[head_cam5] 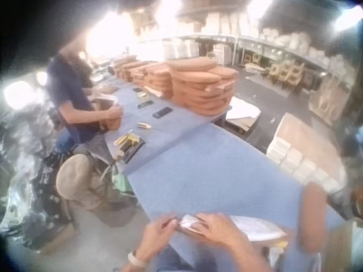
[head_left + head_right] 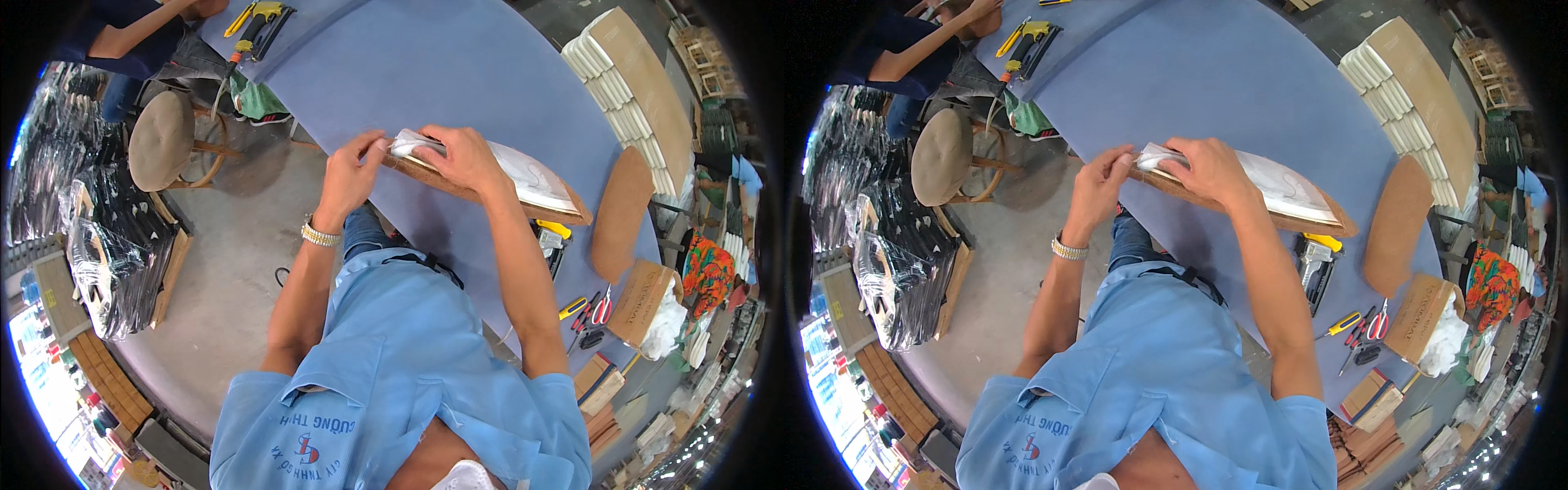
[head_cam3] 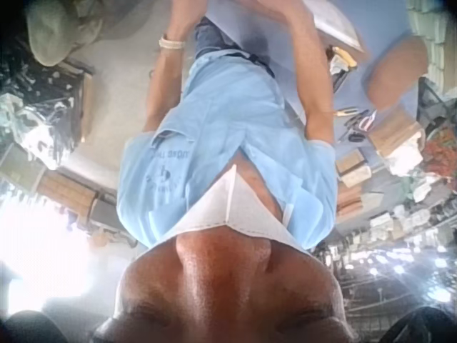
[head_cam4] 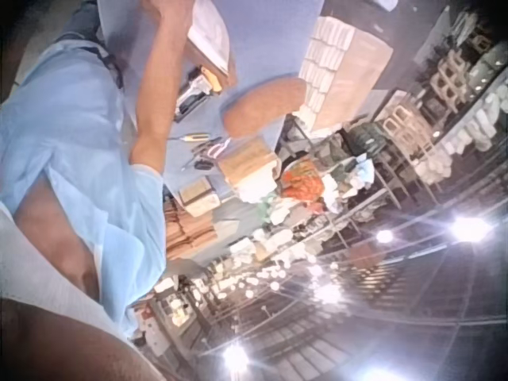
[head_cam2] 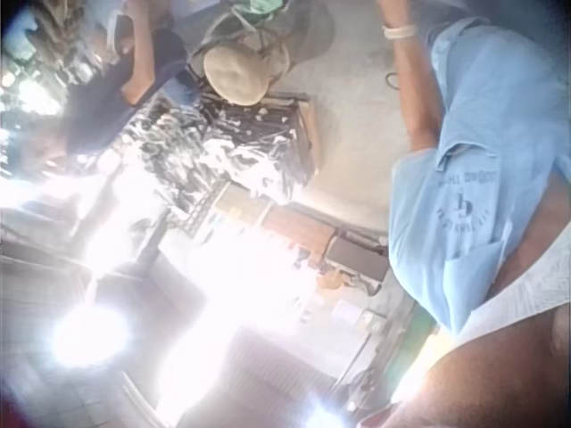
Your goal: The person staples a brown fabric cover onto a cushion using a staple gun, then trims excess fabric with a utility knife. The person folds and smooths the fabric edges before stapling and continues the process around the cushion perimeter.
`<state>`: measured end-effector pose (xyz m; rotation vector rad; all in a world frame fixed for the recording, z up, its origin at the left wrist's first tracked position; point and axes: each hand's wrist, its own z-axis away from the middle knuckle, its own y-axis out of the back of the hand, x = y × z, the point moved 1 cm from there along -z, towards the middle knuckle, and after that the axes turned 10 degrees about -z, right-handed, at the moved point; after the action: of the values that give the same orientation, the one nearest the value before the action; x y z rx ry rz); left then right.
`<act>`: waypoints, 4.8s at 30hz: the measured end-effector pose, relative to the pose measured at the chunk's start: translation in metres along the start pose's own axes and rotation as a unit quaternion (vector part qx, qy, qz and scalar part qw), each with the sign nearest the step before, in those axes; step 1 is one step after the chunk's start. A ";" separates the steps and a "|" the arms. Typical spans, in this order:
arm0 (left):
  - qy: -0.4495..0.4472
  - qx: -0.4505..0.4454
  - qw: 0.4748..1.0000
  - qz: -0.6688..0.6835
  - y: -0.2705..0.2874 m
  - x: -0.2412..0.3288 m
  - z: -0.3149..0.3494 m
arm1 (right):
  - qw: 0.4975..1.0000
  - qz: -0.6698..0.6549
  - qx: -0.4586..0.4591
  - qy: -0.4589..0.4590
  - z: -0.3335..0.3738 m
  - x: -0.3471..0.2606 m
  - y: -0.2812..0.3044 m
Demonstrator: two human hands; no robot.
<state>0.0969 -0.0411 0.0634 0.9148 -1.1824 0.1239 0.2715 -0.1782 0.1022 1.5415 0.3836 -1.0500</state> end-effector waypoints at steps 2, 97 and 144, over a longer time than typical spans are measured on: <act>-0.028 0.004 0.999 -0.037 0.000 0.011 0.007 | 1.000 0.012 -0.007 0.002 -0.002 -0.003 -0.002; -0.008 -0.001 0.976 0.216 0.022 -0.061 -0.023 | 0.995 -0.018 0.035 0.094 -0.055 -0.017 -0.047; -0.191 0.244 0.949 0.058 -0.038 -0.107 0.047 | 0.925 0.149 0.114 0.329 0.008 0.002 -0.120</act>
<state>0.0381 -0.0581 -0.0434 1.3455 -1.6049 0.3589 0.1807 -0.1532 0.0269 2.0761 0.4735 -0.3199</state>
